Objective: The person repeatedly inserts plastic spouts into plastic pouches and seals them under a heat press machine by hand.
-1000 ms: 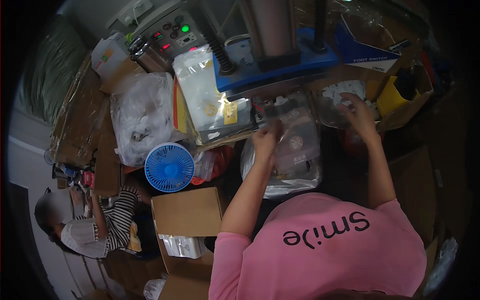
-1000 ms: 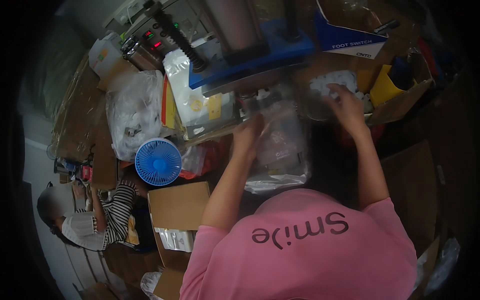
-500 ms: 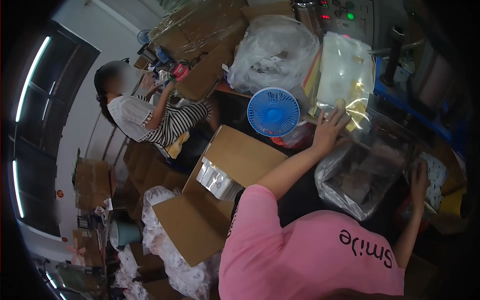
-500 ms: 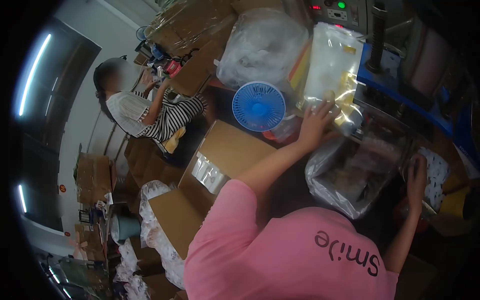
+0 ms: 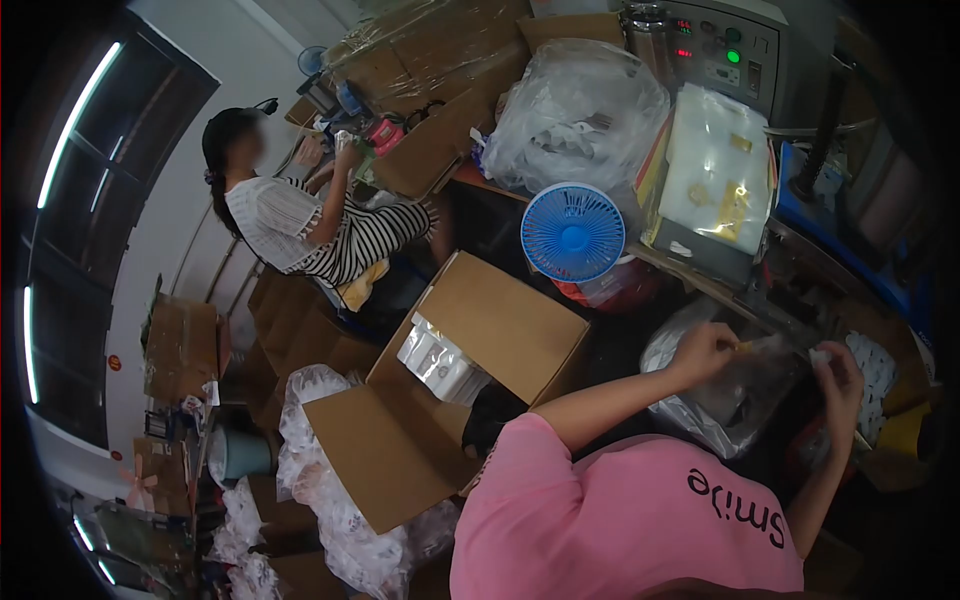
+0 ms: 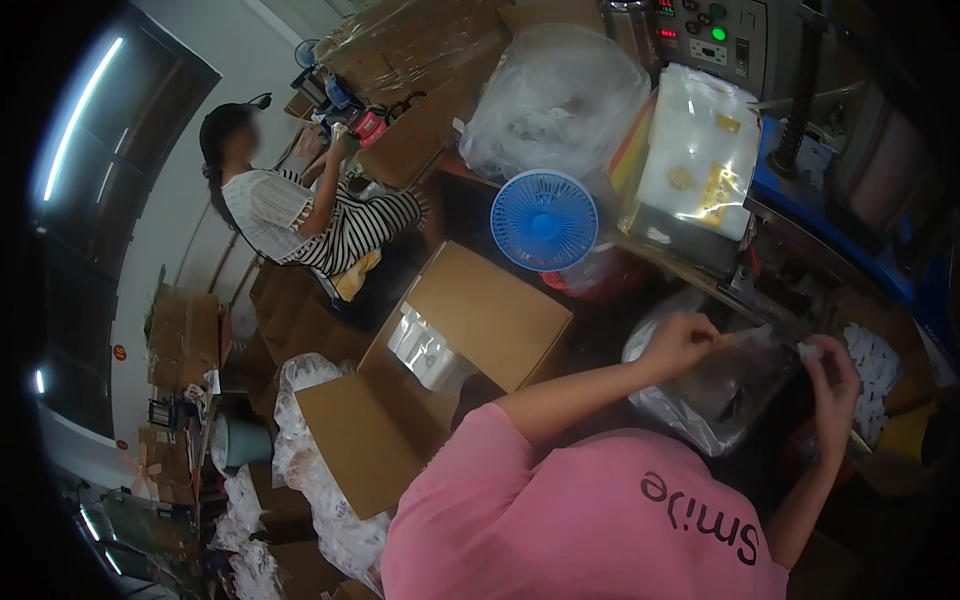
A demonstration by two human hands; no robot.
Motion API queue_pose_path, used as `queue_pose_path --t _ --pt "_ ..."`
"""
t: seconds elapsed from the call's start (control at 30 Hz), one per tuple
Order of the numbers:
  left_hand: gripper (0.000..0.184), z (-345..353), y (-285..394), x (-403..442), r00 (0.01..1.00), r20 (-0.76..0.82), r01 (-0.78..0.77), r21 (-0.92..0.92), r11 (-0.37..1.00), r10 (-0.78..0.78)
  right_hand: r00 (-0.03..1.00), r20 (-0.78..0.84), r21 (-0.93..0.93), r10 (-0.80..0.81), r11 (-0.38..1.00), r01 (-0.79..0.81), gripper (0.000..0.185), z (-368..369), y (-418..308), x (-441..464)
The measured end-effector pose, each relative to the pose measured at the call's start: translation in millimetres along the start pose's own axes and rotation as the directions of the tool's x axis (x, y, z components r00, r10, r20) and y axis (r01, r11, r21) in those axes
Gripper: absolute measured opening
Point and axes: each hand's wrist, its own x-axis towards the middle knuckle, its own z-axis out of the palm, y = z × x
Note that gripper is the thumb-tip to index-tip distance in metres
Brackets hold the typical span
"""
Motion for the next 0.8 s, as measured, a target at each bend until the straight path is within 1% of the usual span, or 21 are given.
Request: queue_pose_path --t 0.03,0.07,0.1,0.13,0.2,0.23,0.27,0.3,0.33,0.37,0.4,0.43,0.47,0.5,0.53,0.6,0.63,0.67,0.7,0.77,0.8 --pt "0.014 4.2 -2.4 -3.3 0.998 0.058 0.017 0.037 0.999 -0.019 1.000 -0.001 0.002 -0.004 1.000 0.004 0.021 9.0 -11.4 0.7" --pt "0.014 5.8 -4.7 -6.3 0.998 0.060 0.015 0.039 0.999 -0.017 0.990 0.135 0.029 0.033 0.999 -0.037 0.019 17.2 -20.1 0.3" --pt "0.015 8.6 -7.5 -10.1 0.995 0.098 -0.033 -0.012 0.999 0.034 0.961 0.268 0.048 0.070 0.995 -0.086 0.018 21.1 -22.8 1.3" --pt "0.017 12.8 -10.1 -14.0 0.986 0.141 -0.075 -0.070 0.995 0.084 0.962 0.260 0.046 0.082 0.994 -0.097 0.018 24.5 -17.4 4.2" --pt "0.018 10.0 -17.0 -17.5 0.978 0.207 -0.016 -0.095 0.995 0.035 0.963 0.268 0.238 0.008 0.969 -0.074 0.019 30.0 6.1 5.4" --pt "0.019 10.7 -18.7 -17.0 0.963 0.271 0.036 -0.112 0.993 -0.004 0.968 0.249 0.216 0.041 0.972 -0.096 0.020 31.5 10.0 4.2" --pt "0.021 11.3 -18.4 -16.9 0.958 0.285 0.051 -0.091 0.995 -0.023 0.973 0.215 0.189 0.088 0.973 -0.130 0.021 34.4 11.1 4.0" --pt "0.022 10.2 -18.2 -16.5 0.950 0.310 0.065 -0.076 0.995 -0.039 0.971 0.216 0.209 0.101 0.967 -0.147 0.028 34.6 18.2 3.1" --pt "0.025 10.9 -19.4 -14.7 0.949 0.311 0.080 -0.067 0.995 -0.055 0.985 0.153 0.243 0.078 0.963 -0.114 0.035 36.6 23.4 1.5" --pt "0.025 10.8 -10.7 -10.3 0.926 0.336 0.190 -0.015 0.982 -0.174 0.995 0.064 0.213 0.078 0.973 -0.090 0.038 38.5 24.1 -1.8" --pt "0.026 10.3 -7.3 -5.1 0.935 0.319 0.161 0.002 0.987 -0.154 0.998 -0.015 0.176 0.057 0.983 -0.053 0.040 35.6 23.7 -2.9" --pt "0.026 13.5 -4.6 1.5 0.949 0.288 0.129 0.022 0.991 -0.130 0.994 -0.074 0.147 0.086 0.986 -0.074 0.040 27.1 24.7 -6.4" --pt "0.026 20.2 3.4 7.8 0.937 0.333 0.113 -0.001 0.994 -0.106 0.987 -0.159 0.024 0.021 1.000 -0.017 0.040 20.1 24.6 -8.3" --pt "0.027 23.3 15.7 12.7 0.923 0.296 0.304 -0.169 0.938 -0.246 0.975 -0.216 -0.101 -0.059 0.994 0.038 0.040 12.6 24.3 -10.7" --pt "0.028 26.0 27.2 16.4 0.878 0.273 0.470 -0.331 0.819 -0.393 0.971 -0.233 -0.115 -0.059 0.993 0.033 0.040 2.0 25.4 -15.2" --pt "0.028 29.4 46.9 27.5 0.887 0.244 0.452 -0.291 0.843 -0.392 0.954 -0.287 -0.406 -0.082 0.913 -0.044 0.039 -22.2 29.5 -24.6" --pt "0.028 29.0 51.5 34.5 0.895 0.197 0.439 -0.245 0.864 -0.399 0.955 -0.281 -0.410 -0.090 0.912 -0.035 0.039 -31.3 27.8 -29.3" --pt "0.028 33.6 43.6 41.4 0.899 0.181 0.433 -0.250 0.866 -0.398 0.931 -0.364 -0.502 -0.028 0.848 -0.171 0.038 -39.4 23.8 -36.0" --pt "0.027 43.0 27.9 48.5 0.894 0.207 0.445 -0.318 0.837 -0.397 0.897 -0.443 -0.570 0.017 0.767 -0.296 0.037 -46.5 22.0 -41.5" --pt "0.025 49.3 17.7 56.3 0.884 0.194 0.464 -0.478 0.746 -0.425 0.886 -0.464 -0.694 0.019 0.613 -0.377 0.031 -62.1 40.8 -46.5" --pt "0.021 54.5 6.6 59.6 0.892 0.184 0.446 -0.499 0.743 -0.413 0.887 -0.459 -0.716 0.042 0.574 -0.398 0.031 -65.6 51.7 -45.0"
